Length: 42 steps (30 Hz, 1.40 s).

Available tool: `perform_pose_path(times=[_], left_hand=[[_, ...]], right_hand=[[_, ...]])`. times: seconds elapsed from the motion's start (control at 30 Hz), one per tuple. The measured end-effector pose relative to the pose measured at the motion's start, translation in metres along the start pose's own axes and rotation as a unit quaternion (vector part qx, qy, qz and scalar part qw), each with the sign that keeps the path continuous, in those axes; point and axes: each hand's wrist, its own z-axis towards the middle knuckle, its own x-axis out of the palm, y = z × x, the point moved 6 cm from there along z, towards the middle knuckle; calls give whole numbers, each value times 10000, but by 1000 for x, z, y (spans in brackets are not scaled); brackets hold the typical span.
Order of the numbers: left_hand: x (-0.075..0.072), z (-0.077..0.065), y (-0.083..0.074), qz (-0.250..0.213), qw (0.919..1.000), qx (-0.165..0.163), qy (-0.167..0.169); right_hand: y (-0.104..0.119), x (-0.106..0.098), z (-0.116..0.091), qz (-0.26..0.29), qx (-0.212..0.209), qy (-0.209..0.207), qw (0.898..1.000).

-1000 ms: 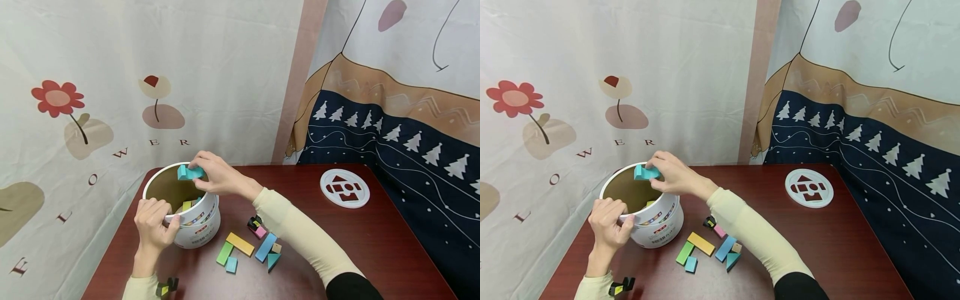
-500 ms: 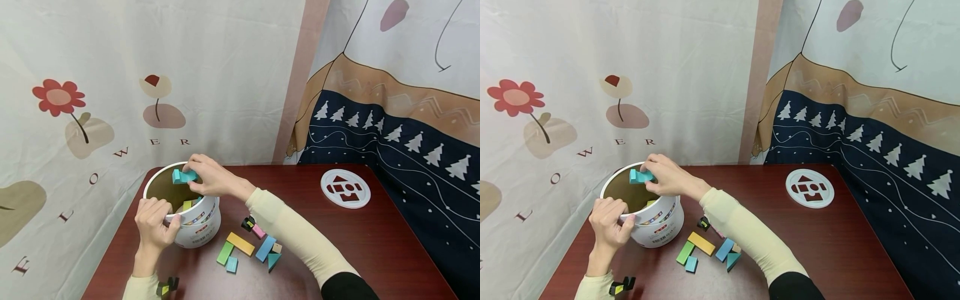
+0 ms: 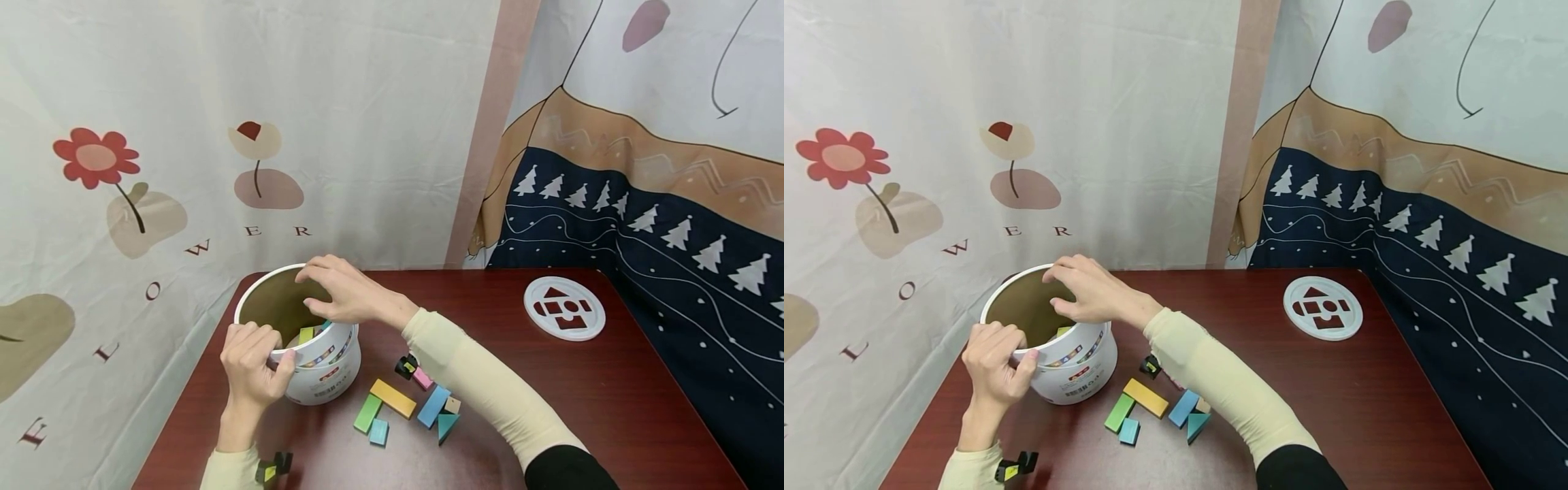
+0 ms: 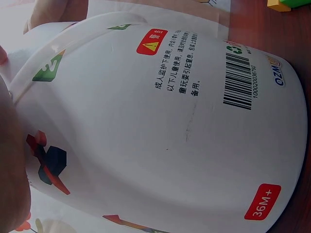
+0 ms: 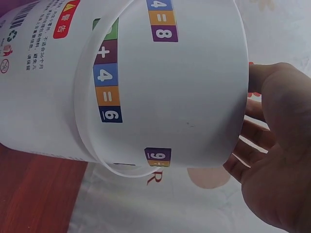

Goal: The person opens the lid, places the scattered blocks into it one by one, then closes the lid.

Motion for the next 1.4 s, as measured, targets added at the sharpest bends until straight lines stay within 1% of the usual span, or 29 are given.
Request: perform_pose_path(times=[0.33,0.5,0.7,0.83,0.97,1.17,1.27,1.4], left_hand=[[0,-2,1,29,10000,-2,45],[0,-2,2,42,9999,-31,87],[0,-2,1,33,10000,-23,48],[0,-2,1,25,10000,-22,9],[0,-3,2,5,10000,-33,23],[0,-7,6,19,10000,-47,4],[0,-6,5,18,10000,-59,-1],[-1,-3,3,14,10000,-64,-3]], right_hand=[[1,2,-4,-93,-110,76,9999],[0,-2,-11,-95,-199,-30,9998],[-7,-8,-26,-24,-170,-239,9996],[-13,-12,-39,24,-193,-415,9989],[-18,-15,-56,76,-151,-488,9987],[-29,-18,-88,172,125,-636,9978],[-36,-17,-106,124,282,-685,9972],[-45,-12,-129,84,421,-640,9970]])
